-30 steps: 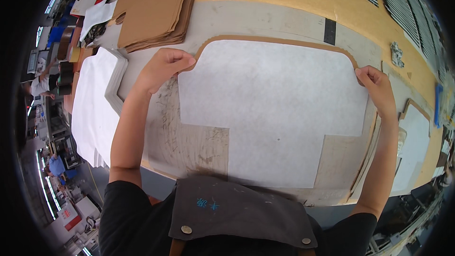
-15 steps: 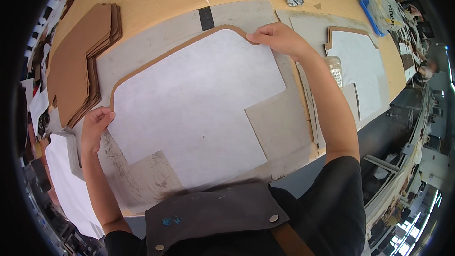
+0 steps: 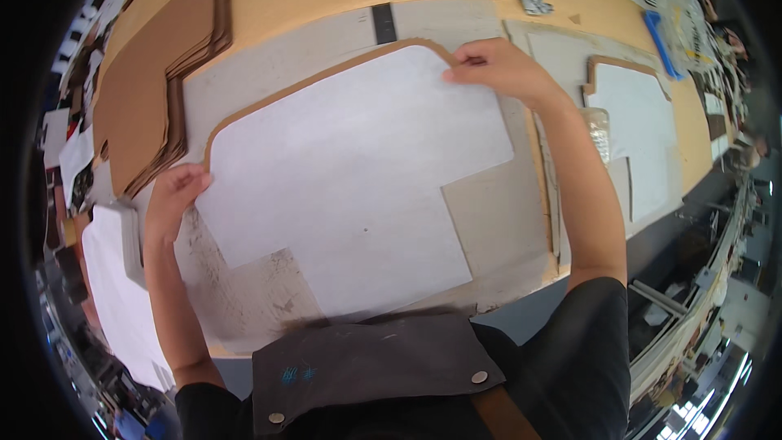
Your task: The recorder is gluing and layering material onto leather or synthetic panels in a workshop.
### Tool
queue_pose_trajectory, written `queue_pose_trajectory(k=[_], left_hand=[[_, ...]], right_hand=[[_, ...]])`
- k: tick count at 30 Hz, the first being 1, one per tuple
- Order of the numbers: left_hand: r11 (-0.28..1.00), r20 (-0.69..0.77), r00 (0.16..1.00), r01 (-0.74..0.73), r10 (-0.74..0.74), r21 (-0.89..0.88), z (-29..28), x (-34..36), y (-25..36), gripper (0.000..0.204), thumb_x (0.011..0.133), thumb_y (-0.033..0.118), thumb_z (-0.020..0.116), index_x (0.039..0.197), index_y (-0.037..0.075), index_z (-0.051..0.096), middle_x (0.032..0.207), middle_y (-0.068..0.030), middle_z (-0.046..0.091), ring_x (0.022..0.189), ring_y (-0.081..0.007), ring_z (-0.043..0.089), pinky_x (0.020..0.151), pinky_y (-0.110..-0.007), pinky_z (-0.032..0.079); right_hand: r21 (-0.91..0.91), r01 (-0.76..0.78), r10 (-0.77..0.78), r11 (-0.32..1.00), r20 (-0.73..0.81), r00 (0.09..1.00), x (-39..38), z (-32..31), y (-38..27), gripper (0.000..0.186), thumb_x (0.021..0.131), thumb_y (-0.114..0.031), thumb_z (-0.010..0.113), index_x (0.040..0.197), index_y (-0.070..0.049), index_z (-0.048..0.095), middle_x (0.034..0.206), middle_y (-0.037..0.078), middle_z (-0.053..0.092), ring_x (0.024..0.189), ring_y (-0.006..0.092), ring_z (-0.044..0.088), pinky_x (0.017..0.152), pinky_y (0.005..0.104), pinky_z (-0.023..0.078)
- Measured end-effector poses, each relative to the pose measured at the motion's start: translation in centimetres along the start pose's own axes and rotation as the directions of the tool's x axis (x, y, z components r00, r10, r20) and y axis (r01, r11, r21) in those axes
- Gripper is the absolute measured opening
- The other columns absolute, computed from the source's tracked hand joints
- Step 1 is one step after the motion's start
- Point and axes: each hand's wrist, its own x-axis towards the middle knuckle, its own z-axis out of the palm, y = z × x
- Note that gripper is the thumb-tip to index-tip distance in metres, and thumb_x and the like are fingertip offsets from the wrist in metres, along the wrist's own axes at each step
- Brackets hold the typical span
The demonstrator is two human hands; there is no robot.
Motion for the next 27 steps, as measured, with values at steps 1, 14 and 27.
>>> queue_pose_trajectory(k=[1,14,27], left_hand=[[0.999,-0.016,0.999,0.044,-0.044,0.006,0.0,0.0,0.7,0.022,0.086,0.026,0.067,0.079,0.005,0.065,0.067,0.0054,0.053,0.061,-0.004,0.042,0.054,-0.02,0.03],[0.999,0.108,0.994,0.022,-0.019,-0.025,0.0,1.4,0.3,0.014,0.079,0.015,0.071,0.084,0.003,0.067,0.068,0.0033,0.058,0.061,-0.004,0.046,0.054,-0.021,0.034],[0.989,0.083,0.986,-0.139,0.142,-0.042,0.3,1.8,0.1,0.015,0.078,0.011,0.073,0.075,0.002,0.062,0.069,-0.0009,0.061,0.062,-0.0059,0.052,0.057,-0.02,0.041]], right_hand=[[-0.062,-0.016,0.016,0.998,-0.006,1.0,0.2,-0.4,0.2,0.026,0.084,-0.029,0.068,0.087,-0.003,0.069,0.077,-0.002,0.059,0.074,0.0068,0.049,0.067,0.023,0.04],[0.033,-0.057,0.057,0.998,-0.005,0.998,0.4,-0.7,1.5,0.012,0.084,-0.015,0.067,0.078,-0.007,0.061,0.072,-0.006,0.056,0.067,0.0016,0.048,0.063,0.0172,0.036],[0.016,-0.021,0.021,1.0,-0.003,1.0,0.1,-0.2,1.2,0.01,0.081,-0.012,0.069,0.079,-0.006,0.061,0.072,-0.006,0.056,0.068,0.0024,0.05,0.067,0.017,0.038]])
